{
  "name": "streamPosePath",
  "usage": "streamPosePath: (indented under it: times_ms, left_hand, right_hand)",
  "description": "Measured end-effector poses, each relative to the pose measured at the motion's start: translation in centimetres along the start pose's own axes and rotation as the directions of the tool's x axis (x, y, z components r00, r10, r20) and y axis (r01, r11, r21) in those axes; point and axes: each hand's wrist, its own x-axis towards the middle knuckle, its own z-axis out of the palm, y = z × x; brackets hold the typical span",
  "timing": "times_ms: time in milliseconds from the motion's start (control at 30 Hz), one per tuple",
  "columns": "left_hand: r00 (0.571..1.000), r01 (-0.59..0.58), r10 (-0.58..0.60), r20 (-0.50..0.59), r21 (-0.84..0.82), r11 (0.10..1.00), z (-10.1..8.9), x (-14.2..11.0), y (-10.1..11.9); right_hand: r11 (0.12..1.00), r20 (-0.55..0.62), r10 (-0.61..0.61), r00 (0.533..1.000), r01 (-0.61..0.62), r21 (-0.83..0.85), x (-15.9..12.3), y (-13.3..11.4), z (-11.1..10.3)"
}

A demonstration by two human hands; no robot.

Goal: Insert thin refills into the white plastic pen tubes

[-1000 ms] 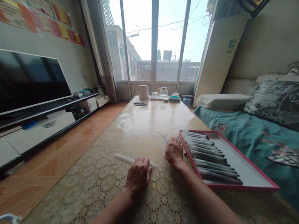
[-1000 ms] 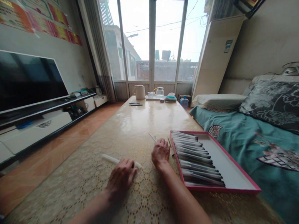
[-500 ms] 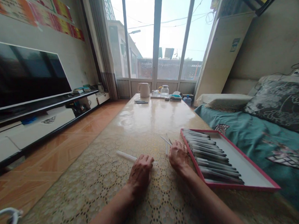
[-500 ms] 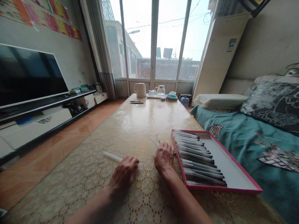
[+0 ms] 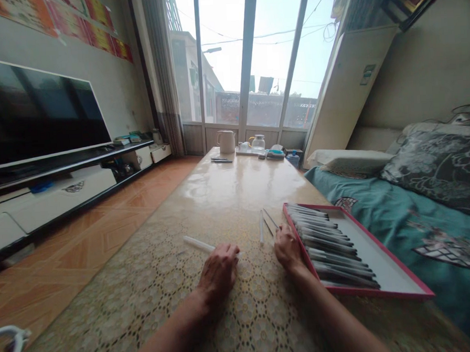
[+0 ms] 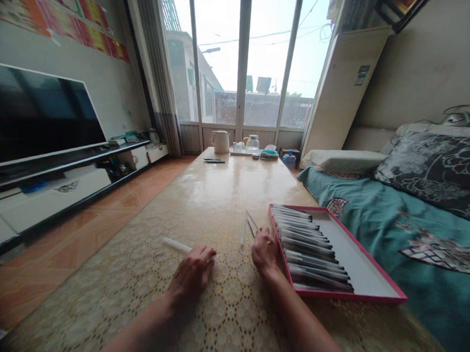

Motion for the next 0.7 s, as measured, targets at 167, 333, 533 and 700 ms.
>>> streamPosePath:
  times_ms: [167,333,533,700]
  left_hand:
    - [0.999,0.04,-0.042,-0.02,-0.094,0.995,-0.1,0.1,-0.2]
    - [0.984,0.086,-0.124,-0.127,-0.267,0.96,-0.3,0.4,-0.7]
    - [0.964,0.163,-0.238,-0.116,-0.448,0.879,-0.4,0.5,-1.4]
    - [0.959,0.18,-0.274,-0.077,-0.582,0.793,-0.6,0.5,-1.6]
  right_hand:
    - [0.996,0.062,-0.033,0.998,0.028,0.085,0.7,0.1,1.0]
    - [0.973,0.112,-0.129,0.985,0.104,0.204,-1.0,-2.3,1.9]
    - [0.915,0.154,-0.235,0.96,0.165,0.367,-3.7,-4.6,1.2]
    - [0.868,0.168,-0.283,0.944,0.178,0.463,-4.4,-5.4,-0.4]
